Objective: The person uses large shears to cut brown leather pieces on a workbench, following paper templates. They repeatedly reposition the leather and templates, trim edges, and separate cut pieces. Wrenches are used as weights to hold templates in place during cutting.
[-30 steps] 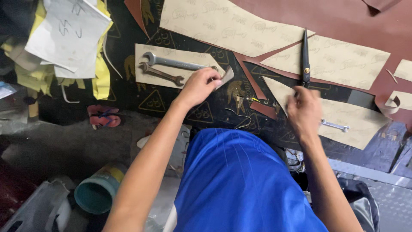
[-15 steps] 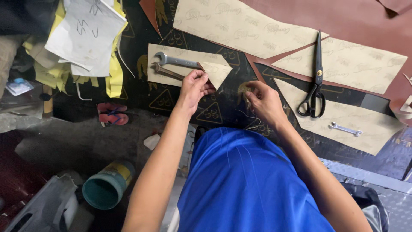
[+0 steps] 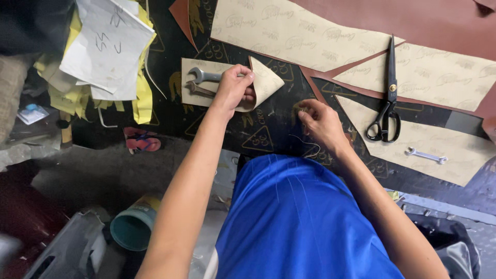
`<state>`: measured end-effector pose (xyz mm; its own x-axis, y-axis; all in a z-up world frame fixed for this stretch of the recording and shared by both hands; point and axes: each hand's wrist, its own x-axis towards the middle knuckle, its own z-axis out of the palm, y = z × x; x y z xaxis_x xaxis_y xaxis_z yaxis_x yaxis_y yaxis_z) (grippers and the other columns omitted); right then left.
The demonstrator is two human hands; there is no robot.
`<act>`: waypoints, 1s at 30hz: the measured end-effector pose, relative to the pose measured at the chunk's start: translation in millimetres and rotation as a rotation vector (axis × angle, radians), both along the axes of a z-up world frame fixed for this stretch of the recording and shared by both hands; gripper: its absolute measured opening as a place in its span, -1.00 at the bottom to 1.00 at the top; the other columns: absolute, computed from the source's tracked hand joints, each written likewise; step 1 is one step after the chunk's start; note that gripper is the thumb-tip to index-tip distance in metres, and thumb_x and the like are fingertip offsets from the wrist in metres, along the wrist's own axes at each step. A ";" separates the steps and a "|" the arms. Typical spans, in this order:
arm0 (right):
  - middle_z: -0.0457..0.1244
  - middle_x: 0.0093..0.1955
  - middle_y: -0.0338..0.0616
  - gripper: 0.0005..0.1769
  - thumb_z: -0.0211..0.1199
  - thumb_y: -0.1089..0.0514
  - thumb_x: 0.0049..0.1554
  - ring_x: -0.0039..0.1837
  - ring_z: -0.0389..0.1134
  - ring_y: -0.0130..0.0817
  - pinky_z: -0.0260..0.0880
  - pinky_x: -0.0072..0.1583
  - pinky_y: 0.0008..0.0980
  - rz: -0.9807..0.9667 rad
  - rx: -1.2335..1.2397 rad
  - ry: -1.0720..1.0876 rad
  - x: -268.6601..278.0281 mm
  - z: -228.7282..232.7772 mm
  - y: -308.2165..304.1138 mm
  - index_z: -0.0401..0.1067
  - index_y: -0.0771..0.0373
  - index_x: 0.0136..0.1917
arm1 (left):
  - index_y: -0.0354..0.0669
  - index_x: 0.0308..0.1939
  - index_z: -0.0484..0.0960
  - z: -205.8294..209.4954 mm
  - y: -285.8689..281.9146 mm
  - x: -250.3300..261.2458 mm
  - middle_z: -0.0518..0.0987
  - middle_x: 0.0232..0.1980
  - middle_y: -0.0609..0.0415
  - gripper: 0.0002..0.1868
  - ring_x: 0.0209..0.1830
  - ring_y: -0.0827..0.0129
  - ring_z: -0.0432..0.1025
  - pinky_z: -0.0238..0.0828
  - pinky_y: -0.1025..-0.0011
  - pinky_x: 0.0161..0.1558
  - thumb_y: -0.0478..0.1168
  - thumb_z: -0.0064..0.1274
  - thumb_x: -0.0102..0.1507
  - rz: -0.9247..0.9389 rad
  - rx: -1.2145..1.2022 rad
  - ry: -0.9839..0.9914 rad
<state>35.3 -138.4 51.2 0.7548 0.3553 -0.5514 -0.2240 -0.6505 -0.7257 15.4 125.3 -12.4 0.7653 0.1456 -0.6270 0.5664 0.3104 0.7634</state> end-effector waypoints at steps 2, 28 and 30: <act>0.32 -0.35 -0.11 -0.68 0.23 0.16 0.21 -0.34 0.38 -0.41 0.37 -0.25 -0.33 -0.010 -0.005 0.019 0.8 0.4 1.3 0.49 0.29 0.21 | -0.19 -0.19 0.50 1.3 2.0 5.3 0.63 -0.38 0.09 -0.91 -0.53 0.51 0.51 0.40 0.52 -0.51 -0.26 -0.01 0.38 -0.020 0.033 0.020; 0.15 -0.08 -0.25 -0.54 0.37 0.13 0.16 -0.26 0.34 -0.50 0.44 -0.28 -0.49 -0.048 0.213 -0.116 61.7 -22.6 80.9 0.38 0.34 0.27 | -0.07 -0.21 0.59 4.5 15.8 21.8 0.65 -0.33 0.21 -0.91 -0.41 0.58 0.53 0.47 0.56 -0.35 -0.17 0.09 0.34 -0.169 -0.089 0.014; 0.25 -0.17 -0.23 -0.67 0.33 0.19 0.19 -0.28 0.34 -0.48 0.39 -0.27 -0.50 -0.067 0.301 -0.007 64.3 -29.2 83.0 0.43 0.37 0.18 | -0.06 -0.22 0.58 10.1 16.9 22.4 0.63 -0.33 0.19 -0.90 -0.41 0.56 0.53 0.46 0.54 -0.33 -0.16 0.10 0.35 -0.167 -0.161 0.012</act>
<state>99.6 -55.4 22.0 0.7853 0.4513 -0.4238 -0.2535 -0.3902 -0.8852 37.8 142.2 -2.2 0.7624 -0.0853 -0.6414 0.6293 0.3283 0.7044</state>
